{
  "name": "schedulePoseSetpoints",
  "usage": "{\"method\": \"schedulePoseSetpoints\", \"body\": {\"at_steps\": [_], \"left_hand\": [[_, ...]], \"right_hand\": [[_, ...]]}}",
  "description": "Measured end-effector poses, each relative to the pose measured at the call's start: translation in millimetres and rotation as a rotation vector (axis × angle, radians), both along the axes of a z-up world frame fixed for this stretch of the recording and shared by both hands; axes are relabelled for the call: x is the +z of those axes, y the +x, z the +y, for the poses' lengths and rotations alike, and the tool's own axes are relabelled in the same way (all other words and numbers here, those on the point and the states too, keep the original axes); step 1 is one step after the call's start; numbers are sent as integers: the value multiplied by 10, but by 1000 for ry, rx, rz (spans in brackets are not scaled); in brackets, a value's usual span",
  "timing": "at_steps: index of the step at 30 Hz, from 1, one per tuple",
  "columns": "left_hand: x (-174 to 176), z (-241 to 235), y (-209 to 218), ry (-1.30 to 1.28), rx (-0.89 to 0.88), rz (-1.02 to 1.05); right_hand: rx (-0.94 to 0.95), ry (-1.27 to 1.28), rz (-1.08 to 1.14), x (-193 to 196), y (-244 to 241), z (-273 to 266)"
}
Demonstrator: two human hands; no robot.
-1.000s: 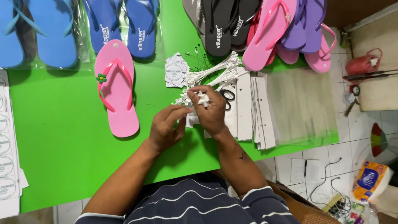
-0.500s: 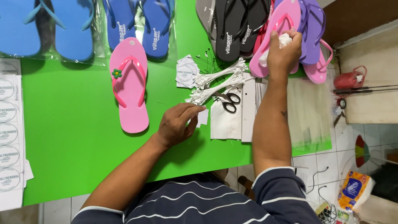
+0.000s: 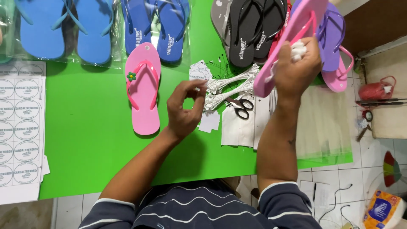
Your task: The person cleans a pair of pink sandals with a white cloth, places them together into a plastic bag, and attaches a cardboard label to the bag using a stapler.
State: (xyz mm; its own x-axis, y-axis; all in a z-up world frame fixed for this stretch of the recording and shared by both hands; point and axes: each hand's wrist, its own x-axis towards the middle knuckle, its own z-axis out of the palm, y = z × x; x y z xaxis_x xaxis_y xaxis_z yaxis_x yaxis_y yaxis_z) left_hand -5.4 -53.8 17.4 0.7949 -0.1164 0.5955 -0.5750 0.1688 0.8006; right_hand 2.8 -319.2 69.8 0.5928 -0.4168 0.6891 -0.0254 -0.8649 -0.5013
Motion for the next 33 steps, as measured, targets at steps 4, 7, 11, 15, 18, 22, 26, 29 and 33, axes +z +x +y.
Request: {"method": "schedulePoseSetpoints", "body": {"at_steps": [4,7,11,15,18,22,26,29,33], "left_hand": [[241,-108,230,-68,-76,335],[333,-89,366,-124,-265,467],[52,-93,518,-397,-366,633],[-39,-44,549,-430,-302,648],[3,-37,495,-327,-299,620],[-115,-52,485,-219,-319,566],[25,-55,419,-120,-384,569],[121,-57,422,-65,-379,546],[68,-46,481,-125,-347,533]], "right_hand": [[124,102,24,77,-145,816],[296,144,112,145,-245,1224],[576,196,264,98,-245,1453],[647,296,188,57,-186,1419],[549,341,120,213,-99,1320],[543,325,225,161,-51,1206],[525,254,278,176,-17,1102],[567,217,330,185,6,964],[624,246,332,220,1,884]]}}
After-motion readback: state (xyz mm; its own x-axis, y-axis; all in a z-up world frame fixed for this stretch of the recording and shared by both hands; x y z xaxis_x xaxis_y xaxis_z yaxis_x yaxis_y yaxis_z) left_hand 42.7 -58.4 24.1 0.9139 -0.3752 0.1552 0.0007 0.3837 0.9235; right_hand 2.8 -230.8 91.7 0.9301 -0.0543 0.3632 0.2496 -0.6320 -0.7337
